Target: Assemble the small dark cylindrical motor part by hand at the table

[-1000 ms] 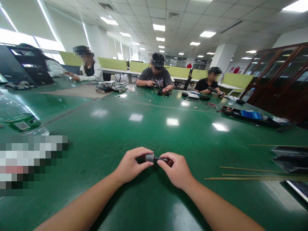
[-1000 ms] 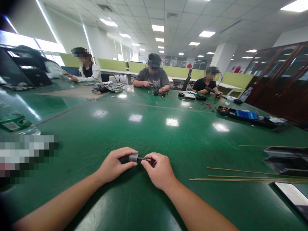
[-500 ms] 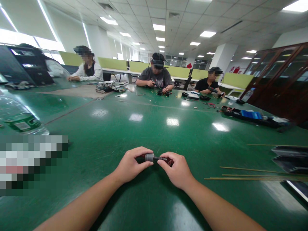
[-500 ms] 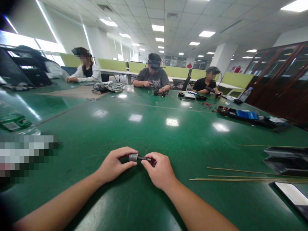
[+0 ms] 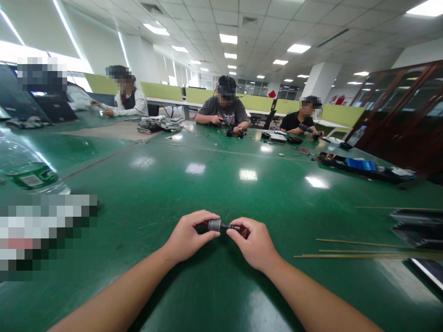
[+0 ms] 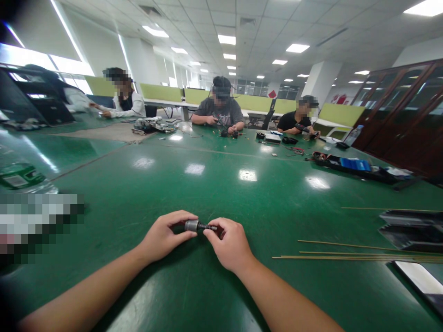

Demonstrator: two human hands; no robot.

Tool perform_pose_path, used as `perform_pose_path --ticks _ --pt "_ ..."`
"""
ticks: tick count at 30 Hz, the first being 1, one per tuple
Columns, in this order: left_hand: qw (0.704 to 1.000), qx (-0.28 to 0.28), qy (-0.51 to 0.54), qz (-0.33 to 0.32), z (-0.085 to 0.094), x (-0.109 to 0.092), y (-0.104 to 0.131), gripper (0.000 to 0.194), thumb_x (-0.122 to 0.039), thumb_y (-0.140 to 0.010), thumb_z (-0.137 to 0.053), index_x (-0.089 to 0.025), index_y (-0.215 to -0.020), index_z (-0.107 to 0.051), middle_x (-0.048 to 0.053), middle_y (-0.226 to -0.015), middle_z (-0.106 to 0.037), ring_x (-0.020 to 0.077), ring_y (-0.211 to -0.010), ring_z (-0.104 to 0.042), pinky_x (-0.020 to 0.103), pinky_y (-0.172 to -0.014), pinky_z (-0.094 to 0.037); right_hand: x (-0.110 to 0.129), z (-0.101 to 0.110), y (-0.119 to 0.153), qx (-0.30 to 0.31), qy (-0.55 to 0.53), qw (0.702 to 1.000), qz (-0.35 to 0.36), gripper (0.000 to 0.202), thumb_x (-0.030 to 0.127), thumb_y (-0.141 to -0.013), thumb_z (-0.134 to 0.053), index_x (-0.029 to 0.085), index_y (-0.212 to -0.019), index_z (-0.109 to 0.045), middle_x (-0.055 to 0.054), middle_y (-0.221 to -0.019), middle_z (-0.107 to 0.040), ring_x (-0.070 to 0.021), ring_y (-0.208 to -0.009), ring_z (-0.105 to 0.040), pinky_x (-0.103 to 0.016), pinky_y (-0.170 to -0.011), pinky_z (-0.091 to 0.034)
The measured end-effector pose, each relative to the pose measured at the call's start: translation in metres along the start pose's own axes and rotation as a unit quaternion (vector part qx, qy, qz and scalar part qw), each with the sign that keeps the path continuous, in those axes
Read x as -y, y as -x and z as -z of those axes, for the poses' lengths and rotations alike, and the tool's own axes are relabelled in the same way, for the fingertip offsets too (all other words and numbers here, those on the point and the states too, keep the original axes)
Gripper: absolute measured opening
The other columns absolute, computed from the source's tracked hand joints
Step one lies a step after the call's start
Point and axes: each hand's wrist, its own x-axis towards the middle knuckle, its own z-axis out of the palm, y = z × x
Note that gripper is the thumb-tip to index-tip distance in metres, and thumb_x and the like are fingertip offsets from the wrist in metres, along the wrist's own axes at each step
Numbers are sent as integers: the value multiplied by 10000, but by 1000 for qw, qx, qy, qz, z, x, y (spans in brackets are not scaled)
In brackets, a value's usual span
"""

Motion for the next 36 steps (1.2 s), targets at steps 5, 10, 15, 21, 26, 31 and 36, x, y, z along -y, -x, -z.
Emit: perform_pose_path --ticks 5,10,15,21,26,31,36 --pt "1000 2 5 7 0 0 0 306 -265 -811 -751 -254 -1109 -684 23 -1052 -702 191 -979 -648 315 -888 -498 -1 0 0 -1 -2 1000 -2 81 267 -862 -679 229 -923 -717 15 -787 -689 -141 -660 -581 -244 -619 -421" --pt "1000 2 3 5 -1 0 -1 309 -271 -812 -749 -251 -1113 -683 33 -1055 -701 201 -979 -645 326 -889 -497 -1 0 0 -3 -4 1000 -2 75 256 -859 -678 231 -919 -716 16 -783 -688 -143 -655 -581 -244 -614 -421" --pt "1000 0 9 10 -1 0 0 311 -267 -811 -749 -257 -1114 -679 25 -1053 -697 193 -973 -645 315 -880 -501 -1 0 0 -5 -5 1000 -5 81 253 -857 -679 224 -923 -715 13 -784 -687 -141 -653 -579 -245 -611 -422" --pt "1000 1 13 12 -1 -1 0 306 -267 -814 -746 -255 -1113 -681 24 -1047 -697 188 -970 -646 306 -871 -506 -1 0 0 -4 -8 1000 -6 75 249 -854 -680 224 -917 -712 19 -779 -681 -134 -651 -573 -241 -607 -421" --pt "1000 -2 11 10 -1 0 -1 303 -263 -812 -749 -260 -1107 -681 19 -1051 -697 188 -977 -645 309 -883 -500 -1 0 0 -3 -5 1000 -12 81 264 -856 -677 227 -920 -710 18 -777 -680 -135 -641 -565 -242 -599 -416" --pt "1000 -2 10 8 -1 0 0 296 -264 -812 -748 -255 -1101 -684 24 -1042 -699 191 -967 -646 315 -876 -500 -1 0 0 -5 -6 1000 -12 81 269 -854 -676 233 -919 -707 24 -773 -679 -134 -638 -561 -239 -597 -413" --pt "1000 0 11 11 -1 0 -1 303 -254 -810 -748 -256 -1106 -682 22 -1040 -697 187 -958 -647 308 -859 -506 -2 -1 0 -5 -10 1000 -14 77 262 -857 -670 224 -915 -706 21 -754 -670 -133 -630 -557 -238 -586 -412"
